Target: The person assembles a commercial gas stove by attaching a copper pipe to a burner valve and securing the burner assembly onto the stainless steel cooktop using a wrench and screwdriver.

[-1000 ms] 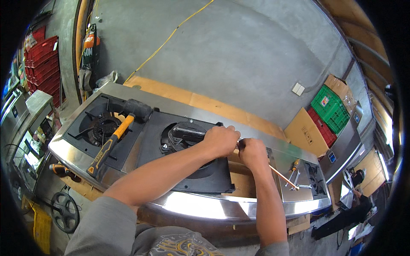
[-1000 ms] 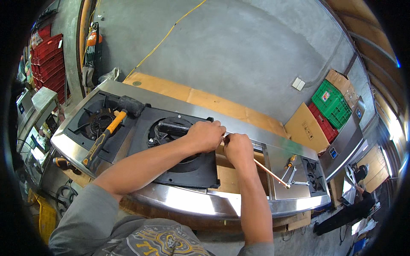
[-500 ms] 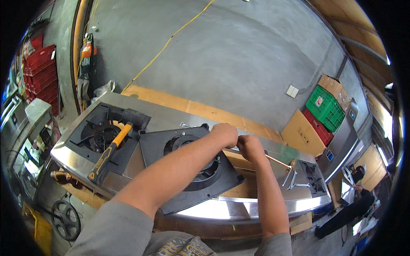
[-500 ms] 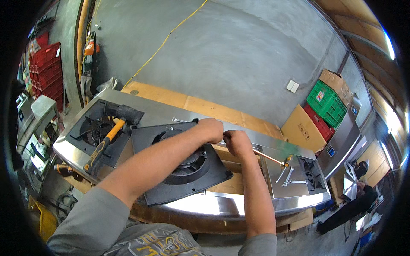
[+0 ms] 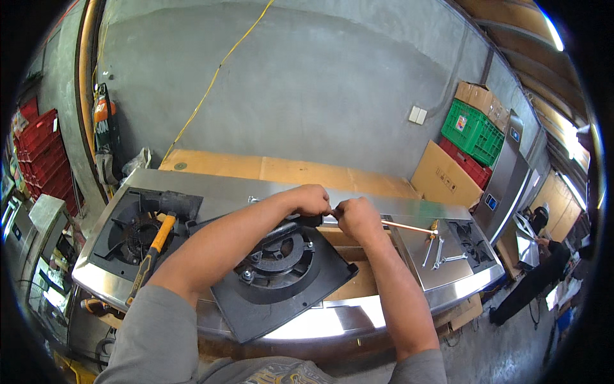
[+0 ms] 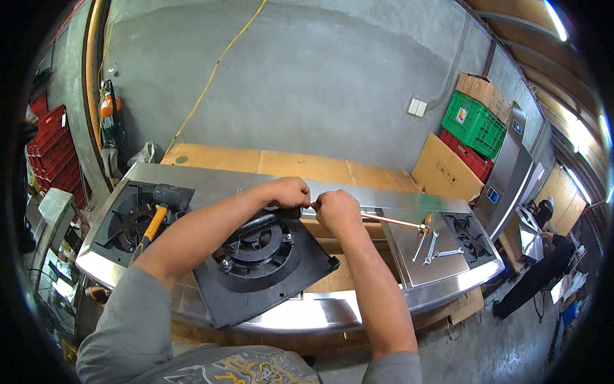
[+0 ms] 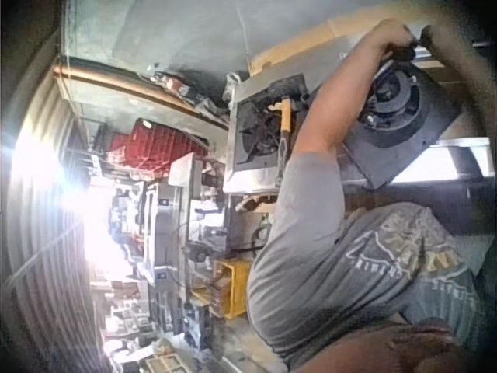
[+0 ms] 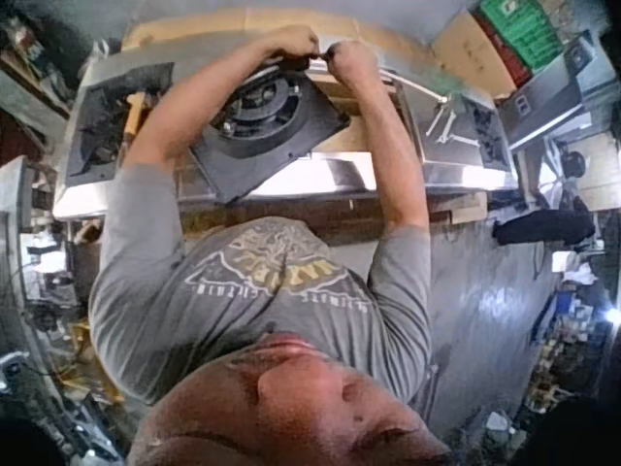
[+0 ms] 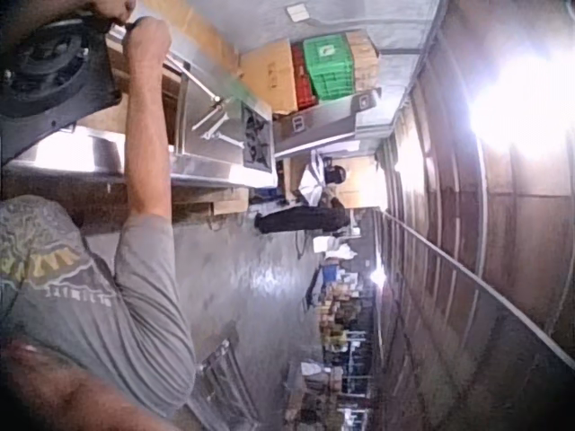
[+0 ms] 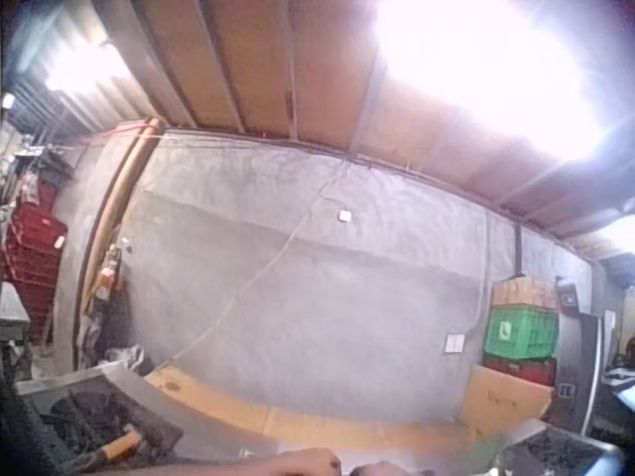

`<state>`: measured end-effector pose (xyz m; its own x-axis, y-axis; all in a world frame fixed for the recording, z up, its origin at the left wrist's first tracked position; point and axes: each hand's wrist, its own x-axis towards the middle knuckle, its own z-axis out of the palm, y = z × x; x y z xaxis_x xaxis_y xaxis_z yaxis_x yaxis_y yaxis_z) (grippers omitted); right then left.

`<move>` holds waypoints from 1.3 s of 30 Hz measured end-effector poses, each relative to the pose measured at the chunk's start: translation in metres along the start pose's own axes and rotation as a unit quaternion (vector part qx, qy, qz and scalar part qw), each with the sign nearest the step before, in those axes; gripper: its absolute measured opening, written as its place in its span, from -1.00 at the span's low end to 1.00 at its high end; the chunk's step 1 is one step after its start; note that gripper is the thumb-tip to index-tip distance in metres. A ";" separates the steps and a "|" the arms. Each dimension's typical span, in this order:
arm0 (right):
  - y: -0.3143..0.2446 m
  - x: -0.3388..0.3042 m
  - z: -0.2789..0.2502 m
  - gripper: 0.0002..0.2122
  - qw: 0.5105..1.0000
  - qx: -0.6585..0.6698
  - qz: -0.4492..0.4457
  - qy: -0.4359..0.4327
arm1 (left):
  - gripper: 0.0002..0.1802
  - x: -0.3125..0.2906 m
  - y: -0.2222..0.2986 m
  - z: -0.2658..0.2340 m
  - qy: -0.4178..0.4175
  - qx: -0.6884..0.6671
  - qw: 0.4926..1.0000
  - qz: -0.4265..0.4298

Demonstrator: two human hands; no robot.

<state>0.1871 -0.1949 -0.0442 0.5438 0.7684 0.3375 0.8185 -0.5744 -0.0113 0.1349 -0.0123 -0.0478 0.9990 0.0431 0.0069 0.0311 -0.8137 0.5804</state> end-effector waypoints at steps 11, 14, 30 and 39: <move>-0.017 -0.004 -0.005 -0.78 0.997 -0.005 0.077 0.007 | -0.54 -0.003 0.005 0.002 0.017 0.033 0.999 -0.007; -0.015 -0.002 0.001 -0.77 0.996 -0.006 0.082 0.016 | -0.65 0.000 0.004 0.004 0.033 0.050 0.998 0.008; -0.024 -0.002 0.002 -0.79 0.997 0.006 0.080 0.021 | -0.56 0.002 -0.014 0.003 0.041 0.033 0.998 0.023; -0.038 -0.002 -0.009 -0.85 0.984 -0.038 0.175 0.009 | -0.55 0.014 -0.008 0.006 0.037 0.026 0.999 0.031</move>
<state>0.1527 -0.1775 -0.0359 0.7861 0.5152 0.3416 0.5653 -0.8227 -0.0599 0.1487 -0.0086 -0.0576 0.9942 0.0333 0.1025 -0.0267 -0.8450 0.5340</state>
